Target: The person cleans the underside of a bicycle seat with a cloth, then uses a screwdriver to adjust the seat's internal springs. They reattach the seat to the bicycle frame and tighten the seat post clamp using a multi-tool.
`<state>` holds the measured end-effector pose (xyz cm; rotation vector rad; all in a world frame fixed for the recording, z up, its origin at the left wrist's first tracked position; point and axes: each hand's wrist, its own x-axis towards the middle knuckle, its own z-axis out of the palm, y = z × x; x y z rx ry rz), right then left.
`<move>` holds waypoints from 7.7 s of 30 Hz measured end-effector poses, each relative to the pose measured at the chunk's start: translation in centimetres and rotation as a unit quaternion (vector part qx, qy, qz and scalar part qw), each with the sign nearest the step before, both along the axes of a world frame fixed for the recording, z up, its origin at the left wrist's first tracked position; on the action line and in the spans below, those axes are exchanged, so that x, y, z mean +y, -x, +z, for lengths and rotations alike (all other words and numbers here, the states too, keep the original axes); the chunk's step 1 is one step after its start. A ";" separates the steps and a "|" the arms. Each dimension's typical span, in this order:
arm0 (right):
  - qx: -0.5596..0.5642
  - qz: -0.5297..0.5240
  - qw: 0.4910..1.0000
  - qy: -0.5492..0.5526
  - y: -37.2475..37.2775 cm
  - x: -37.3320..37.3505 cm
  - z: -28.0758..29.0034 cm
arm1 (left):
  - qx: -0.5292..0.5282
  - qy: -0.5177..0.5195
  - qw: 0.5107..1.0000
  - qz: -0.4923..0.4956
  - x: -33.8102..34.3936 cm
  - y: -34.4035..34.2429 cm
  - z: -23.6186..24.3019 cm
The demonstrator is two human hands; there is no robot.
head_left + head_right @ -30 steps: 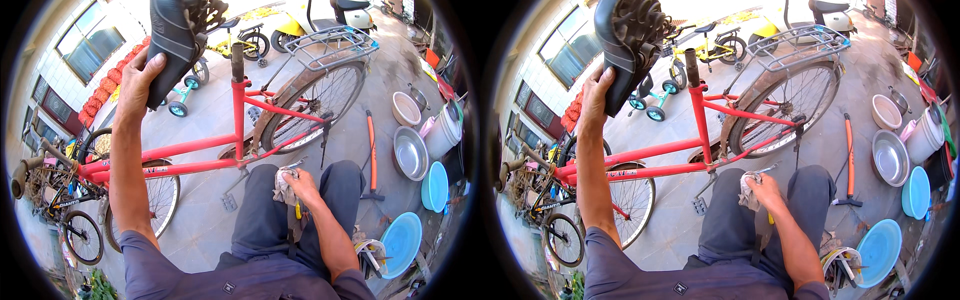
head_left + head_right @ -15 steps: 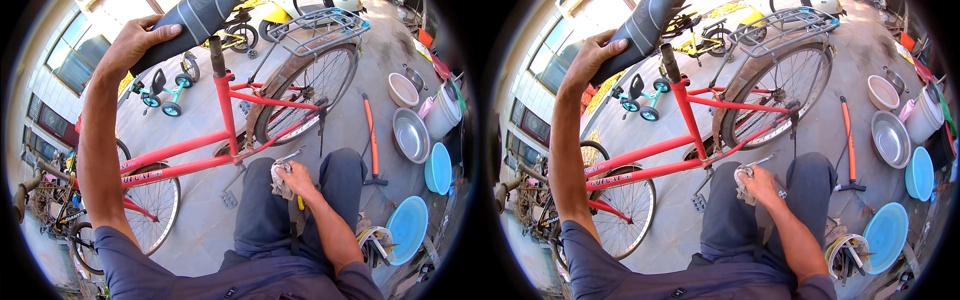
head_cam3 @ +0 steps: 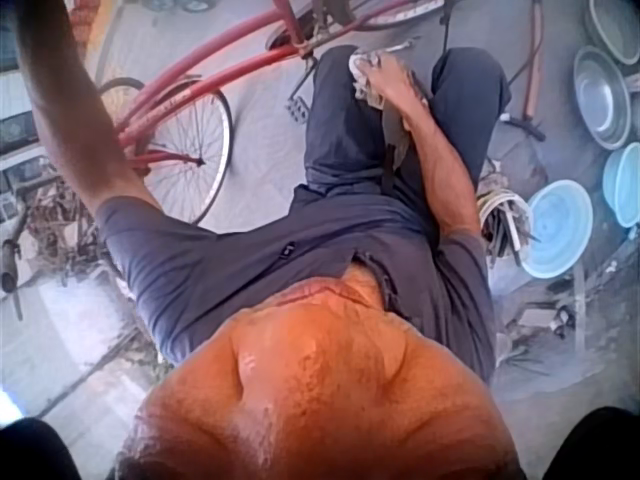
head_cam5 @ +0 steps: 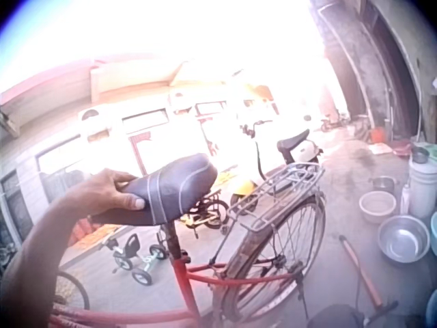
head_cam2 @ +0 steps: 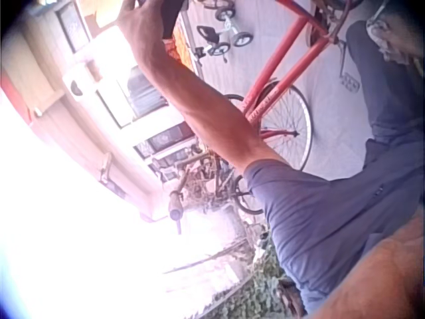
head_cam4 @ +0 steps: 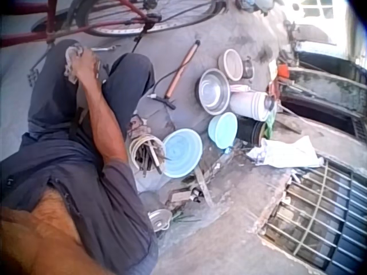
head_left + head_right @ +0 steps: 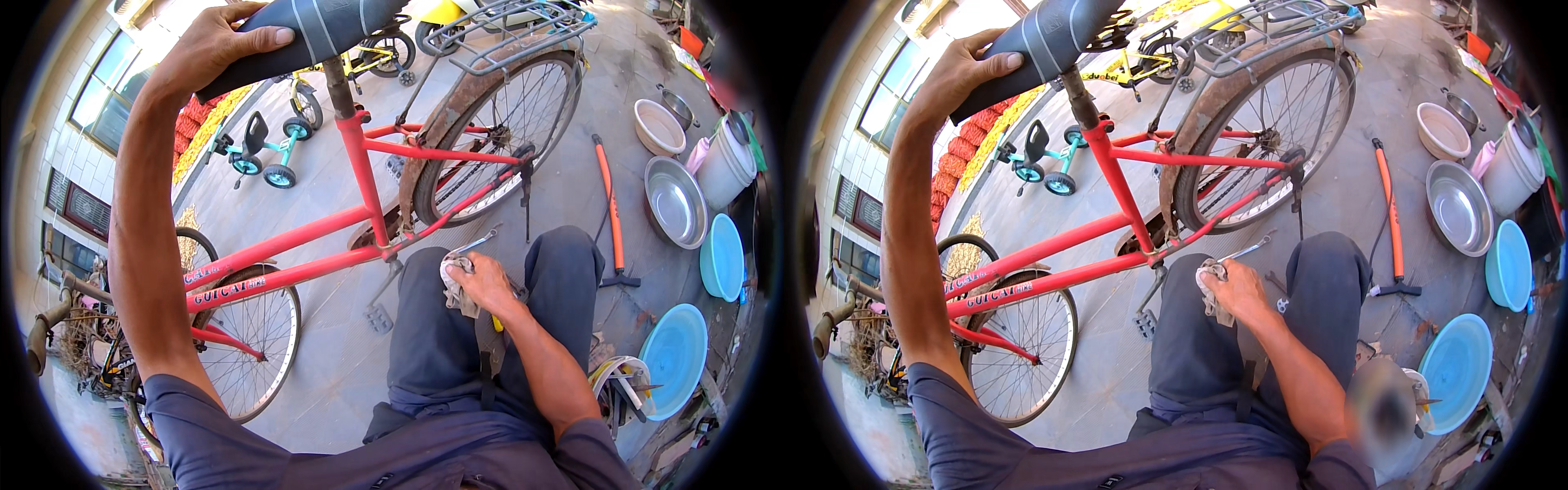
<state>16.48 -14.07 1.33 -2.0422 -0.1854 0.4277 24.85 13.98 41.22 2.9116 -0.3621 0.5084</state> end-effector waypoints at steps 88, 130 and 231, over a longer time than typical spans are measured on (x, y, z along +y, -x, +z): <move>-0.013 0.048 0.998 0.040 -0.4 0.2 -5.4 | -0.032 -0.091 0.995 0.007 -7.1 5.3 0.3; -0.122 0.004 0.938 -0.323 -12.6 -1.1 28.1 | -0.118 0.148 0.969 -0.157 -3.4 4.4 -2.4; -0.030 0.033 0.903 -0.427 -13.3 -0.9 26.4 | -0.172 0.399 0.865 -0.251 -2.3 4.3 -3.7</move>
